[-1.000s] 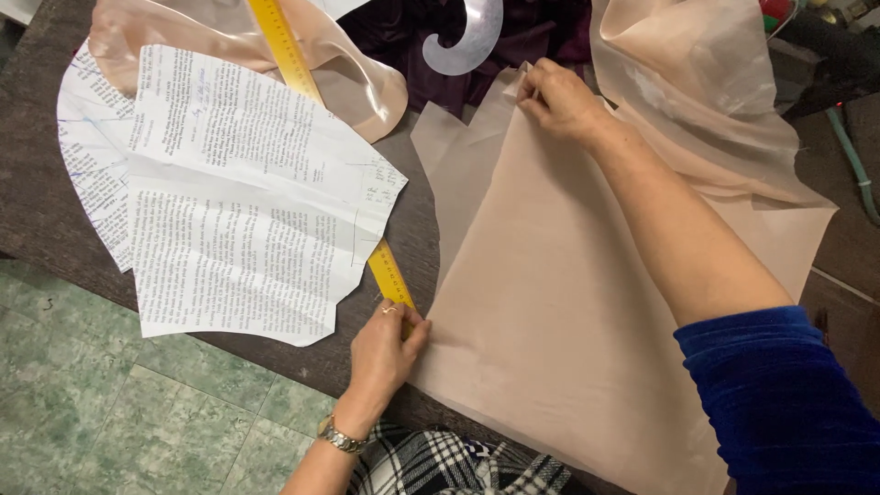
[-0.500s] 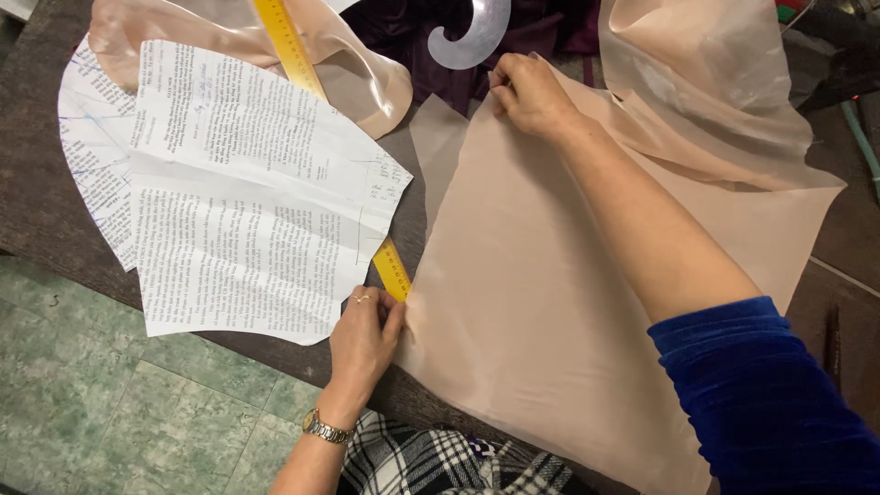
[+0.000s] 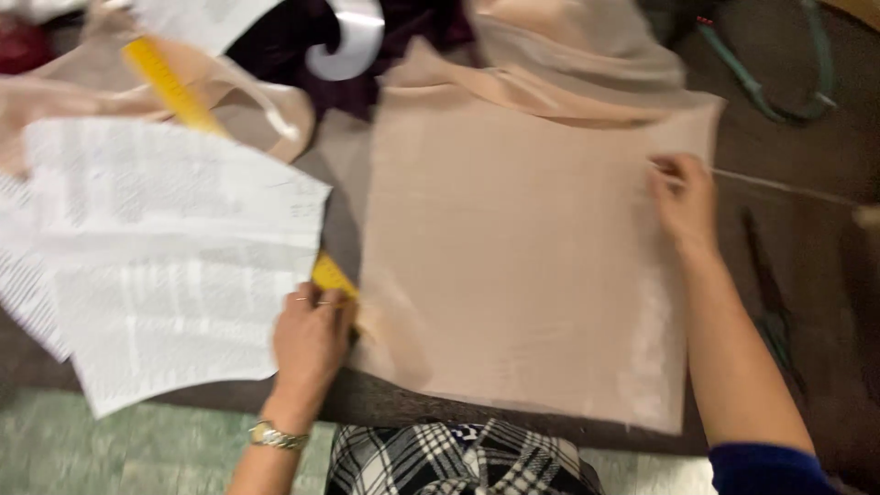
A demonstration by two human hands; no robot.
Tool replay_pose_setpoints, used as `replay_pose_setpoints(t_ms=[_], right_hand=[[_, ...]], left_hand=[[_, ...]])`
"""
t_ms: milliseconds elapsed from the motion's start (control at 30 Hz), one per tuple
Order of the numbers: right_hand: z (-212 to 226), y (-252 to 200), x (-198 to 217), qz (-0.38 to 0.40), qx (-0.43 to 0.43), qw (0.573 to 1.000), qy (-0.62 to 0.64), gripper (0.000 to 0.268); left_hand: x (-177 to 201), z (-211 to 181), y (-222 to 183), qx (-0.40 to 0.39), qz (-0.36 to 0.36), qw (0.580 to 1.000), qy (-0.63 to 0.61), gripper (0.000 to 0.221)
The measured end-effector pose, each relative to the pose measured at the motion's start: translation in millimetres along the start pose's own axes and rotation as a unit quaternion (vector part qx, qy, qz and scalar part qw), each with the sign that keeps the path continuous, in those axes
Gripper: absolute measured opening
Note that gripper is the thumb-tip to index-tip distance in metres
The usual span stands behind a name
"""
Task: Preparing fabric for cutting by smoothing it and aligning paper patterns using a ruler
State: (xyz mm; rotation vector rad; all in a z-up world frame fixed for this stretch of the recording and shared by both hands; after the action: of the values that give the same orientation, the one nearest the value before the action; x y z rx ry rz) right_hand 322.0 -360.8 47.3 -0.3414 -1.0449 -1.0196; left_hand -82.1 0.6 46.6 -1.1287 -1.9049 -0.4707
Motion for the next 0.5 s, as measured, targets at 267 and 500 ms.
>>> replay_pose_setpoints(t_ms=[267, 500], right_hand=[[-97, -173, 56, -0.034, -0.359, 0.925, 0.122, 0.024], [-98, -189, 20, 0.020, -0.436, 0.894, 0.099, 0.025]], left_hand=[[-2, 12, 16, -0.141, -0.066, 0.985, 0.070, 0.025], [-9, 22, 22, -0.148, -0.086, 0.964, 0.204, 0.032]])
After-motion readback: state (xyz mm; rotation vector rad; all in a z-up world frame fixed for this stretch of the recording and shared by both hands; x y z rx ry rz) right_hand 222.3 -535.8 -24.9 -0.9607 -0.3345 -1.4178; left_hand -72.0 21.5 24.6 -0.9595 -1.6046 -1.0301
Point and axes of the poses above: each hand's wrist, its own y-axis towards the middle knuckle, its own x-axis out of the back of the hand, z = x × y, the point moved 3 cm from there along y, towards the middle knuckle, and after that the axes turned 12 degrees about -y, right-handed, at the moved point
